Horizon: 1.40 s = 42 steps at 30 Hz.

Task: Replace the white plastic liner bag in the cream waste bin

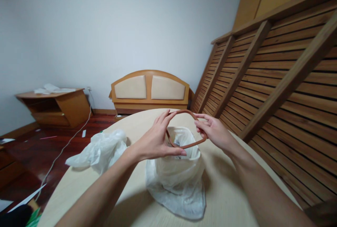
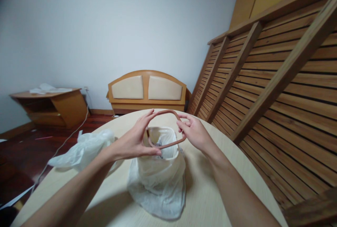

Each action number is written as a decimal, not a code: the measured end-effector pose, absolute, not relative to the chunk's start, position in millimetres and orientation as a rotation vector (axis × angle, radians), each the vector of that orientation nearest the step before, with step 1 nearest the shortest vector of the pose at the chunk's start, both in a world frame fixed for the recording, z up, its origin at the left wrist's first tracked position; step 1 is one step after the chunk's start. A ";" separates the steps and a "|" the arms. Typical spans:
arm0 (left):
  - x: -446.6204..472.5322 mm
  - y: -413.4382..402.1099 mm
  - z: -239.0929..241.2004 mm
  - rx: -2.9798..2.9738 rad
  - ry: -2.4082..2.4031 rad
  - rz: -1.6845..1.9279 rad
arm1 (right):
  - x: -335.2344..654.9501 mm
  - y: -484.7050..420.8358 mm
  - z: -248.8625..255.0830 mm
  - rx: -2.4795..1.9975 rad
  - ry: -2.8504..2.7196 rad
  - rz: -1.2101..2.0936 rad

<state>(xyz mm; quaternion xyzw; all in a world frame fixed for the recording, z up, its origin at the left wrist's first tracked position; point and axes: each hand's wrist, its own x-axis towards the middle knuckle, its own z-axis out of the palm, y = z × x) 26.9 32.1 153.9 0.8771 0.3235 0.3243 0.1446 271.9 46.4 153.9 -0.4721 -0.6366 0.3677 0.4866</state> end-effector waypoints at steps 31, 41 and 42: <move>39.8 22.5 148.2 2.675 1.068 0.560 | 407.4 133.0 13.7 -2.012 -1.352 0.478; 38.7 24.8 144.1 2.686 1.068 0.572 | 406.3 123.2 32.9 -1.978 -1.645 0.514; 38.6 24.9 144.0 2.688 1.066 0.569 | 405.3 121.7 36.7 -1.970 -1.677 0.515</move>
